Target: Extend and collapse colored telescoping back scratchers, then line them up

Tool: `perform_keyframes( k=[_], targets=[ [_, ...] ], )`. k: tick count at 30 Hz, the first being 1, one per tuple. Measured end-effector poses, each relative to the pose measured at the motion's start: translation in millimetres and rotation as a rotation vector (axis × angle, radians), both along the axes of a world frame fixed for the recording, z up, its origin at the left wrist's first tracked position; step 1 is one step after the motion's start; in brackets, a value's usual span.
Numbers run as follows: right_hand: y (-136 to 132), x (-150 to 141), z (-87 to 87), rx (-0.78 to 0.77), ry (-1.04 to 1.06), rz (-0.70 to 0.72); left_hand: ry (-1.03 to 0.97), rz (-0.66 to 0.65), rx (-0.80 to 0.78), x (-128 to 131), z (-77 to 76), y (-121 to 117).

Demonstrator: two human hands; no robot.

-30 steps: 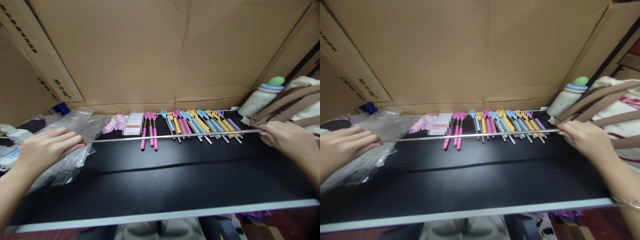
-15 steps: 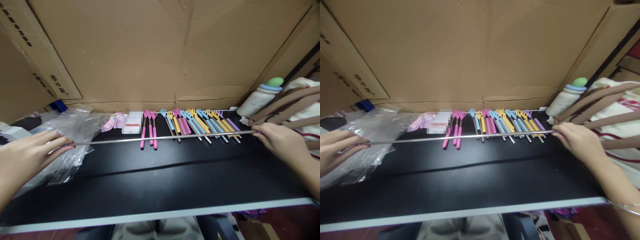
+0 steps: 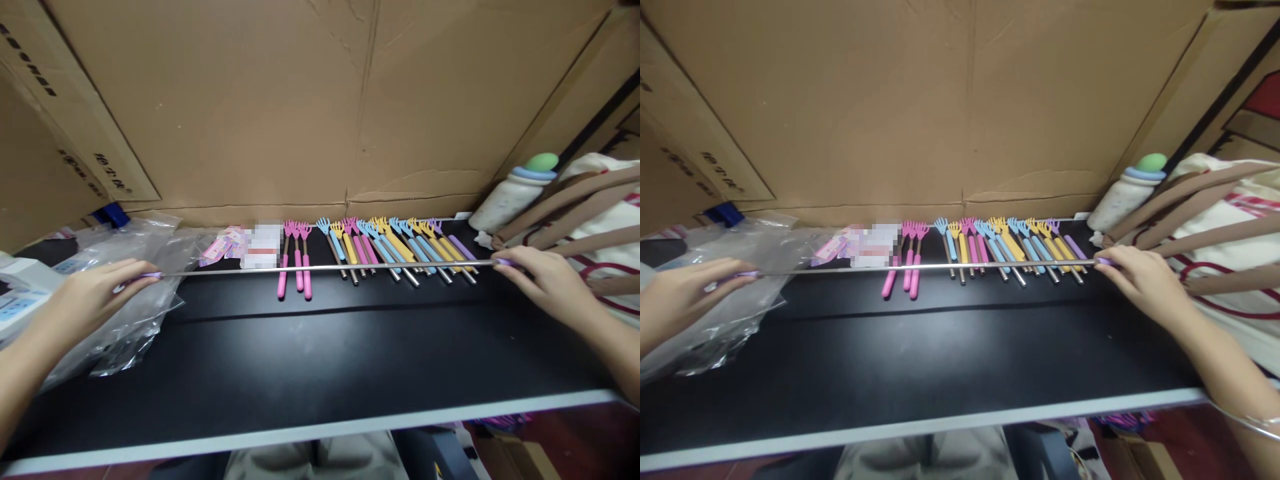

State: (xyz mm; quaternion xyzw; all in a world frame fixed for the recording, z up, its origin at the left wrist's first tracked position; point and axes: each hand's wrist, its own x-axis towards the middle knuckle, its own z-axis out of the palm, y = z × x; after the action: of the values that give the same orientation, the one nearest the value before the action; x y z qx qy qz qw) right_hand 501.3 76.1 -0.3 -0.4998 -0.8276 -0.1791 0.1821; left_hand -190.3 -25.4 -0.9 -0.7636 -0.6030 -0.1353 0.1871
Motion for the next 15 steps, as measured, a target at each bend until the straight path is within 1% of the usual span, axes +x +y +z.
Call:
perform_keyframes(
  k=[3, 5, 6, 7, 8, 10, 11, 13, 15],
  targets=[
    [-5, -4, 2.4, -0.019, -0.001, -0.017, 0.021, -0.009, 0.06, -4, 2.8, -3],
    [-11, -17, 4.7, -0.03, 0.01, 0.003, 0.05, -0.016, 0.122, 2, 6.5, -6],
    [-15, -29, 5.7, -0.035, 0.006, 0.033, 0.069, -0.035, 0.138, 9, 8.2, -7],
    [-19, -43, 6.6, -0.026, -0.003, 0.078, 0.084, -0.076, 0.144, 19, 9.5, -8],
    [-23, -61, 7.3, -0.002, -0.024, 0.122, 0.11, -0.138, 0.099, 32, 10.3, -7],
    [-31, -99, 7.7, 0.033, -0.078, 0.207, 0.118, -0.182, 0.033, 62, 10.4, -3],
    [-34, -118, 7.5, 0.041, -0.091, 0.231, 0.129, -0.192, -0.007, 79, 9.8, 0],
    [-39, -149, 6.8, 0.075, -0.089, 0.271, 0.11, -0.234, -0.012, 109, 7.8, 5],
    [-43, -169, 6.1, 0.089, -0.088, 0.29, 0.06, -0.303, -0.054, 130, 5.4, 9]
  ],
)
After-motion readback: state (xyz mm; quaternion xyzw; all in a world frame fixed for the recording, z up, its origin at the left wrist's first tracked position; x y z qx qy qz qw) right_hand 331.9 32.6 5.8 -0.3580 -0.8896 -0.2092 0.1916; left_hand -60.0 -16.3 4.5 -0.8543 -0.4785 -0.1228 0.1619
